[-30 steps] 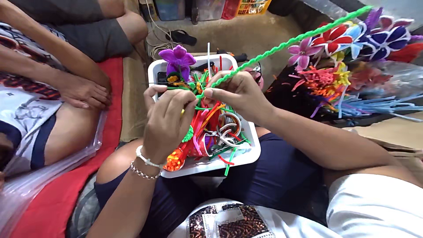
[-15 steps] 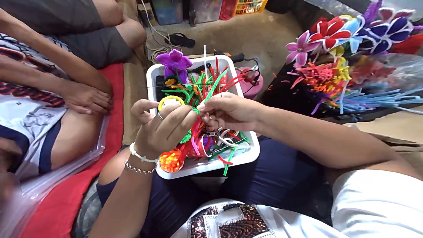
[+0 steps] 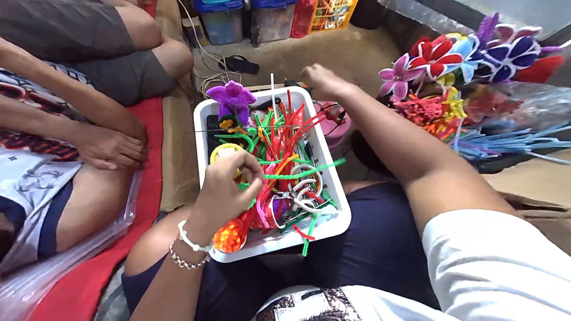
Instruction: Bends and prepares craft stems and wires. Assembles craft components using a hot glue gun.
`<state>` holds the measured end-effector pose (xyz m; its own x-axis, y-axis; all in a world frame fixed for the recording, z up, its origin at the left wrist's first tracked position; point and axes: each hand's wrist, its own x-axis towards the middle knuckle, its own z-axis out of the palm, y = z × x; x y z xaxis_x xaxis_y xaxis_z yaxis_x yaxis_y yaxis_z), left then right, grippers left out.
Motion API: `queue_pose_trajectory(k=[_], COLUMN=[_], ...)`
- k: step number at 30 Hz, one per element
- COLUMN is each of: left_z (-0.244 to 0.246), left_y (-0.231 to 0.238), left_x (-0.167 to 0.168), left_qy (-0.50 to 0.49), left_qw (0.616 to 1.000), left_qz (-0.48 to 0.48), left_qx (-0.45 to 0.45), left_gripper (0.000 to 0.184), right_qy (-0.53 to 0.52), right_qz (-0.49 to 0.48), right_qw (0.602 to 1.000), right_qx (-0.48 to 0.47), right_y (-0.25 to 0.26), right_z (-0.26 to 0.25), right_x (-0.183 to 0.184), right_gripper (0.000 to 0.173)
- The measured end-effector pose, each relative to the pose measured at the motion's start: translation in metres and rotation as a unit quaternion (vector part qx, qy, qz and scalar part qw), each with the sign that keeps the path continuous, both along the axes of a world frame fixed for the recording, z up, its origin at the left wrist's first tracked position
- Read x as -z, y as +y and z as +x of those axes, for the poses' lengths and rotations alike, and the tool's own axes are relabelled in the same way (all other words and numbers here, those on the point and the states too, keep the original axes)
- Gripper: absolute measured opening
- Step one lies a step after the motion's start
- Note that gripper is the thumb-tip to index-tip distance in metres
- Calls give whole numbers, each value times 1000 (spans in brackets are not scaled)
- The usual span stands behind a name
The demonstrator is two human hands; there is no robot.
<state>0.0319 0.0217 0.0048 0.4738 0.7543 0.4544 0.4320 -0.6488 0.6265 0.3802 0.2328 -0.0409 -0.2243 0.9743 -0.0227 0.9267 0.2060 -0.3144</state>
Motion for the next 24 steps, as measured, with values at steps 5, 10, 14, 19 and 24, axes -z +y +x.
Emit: queue_pose_trajectory(k=[5, 10, 14, 19, 24], left_z=[-7, -19, -35, -38, -27], left_y=[2, 9, 18, 21, 20], left_x=[10, 0, -4, 14, 16], left_qy=[162, 153, 168, 211, 154], left_qw=[985, 987, 982, 964, 971], left_qz=[41, 32, 16, -91, -121], left_qx=[-40, -41, -87, -134, -138], left_gripper=[16, 24, 41, 87, 85], right_qy=[-39, 71, 293, 480, 548], right_qz=[-26, -14, 8, -38, -122], right_qw=[999, 997, 953, 876, 810], right_qx=[13, 29, 70, -16, -167], right_y=[18, 20, -7, -58, -107], right_z=[4, 28, 35, 23, -5], right_x=[54, 46, -1, -69, -108], right_gripper=[69, 57, 47, 20, 20])
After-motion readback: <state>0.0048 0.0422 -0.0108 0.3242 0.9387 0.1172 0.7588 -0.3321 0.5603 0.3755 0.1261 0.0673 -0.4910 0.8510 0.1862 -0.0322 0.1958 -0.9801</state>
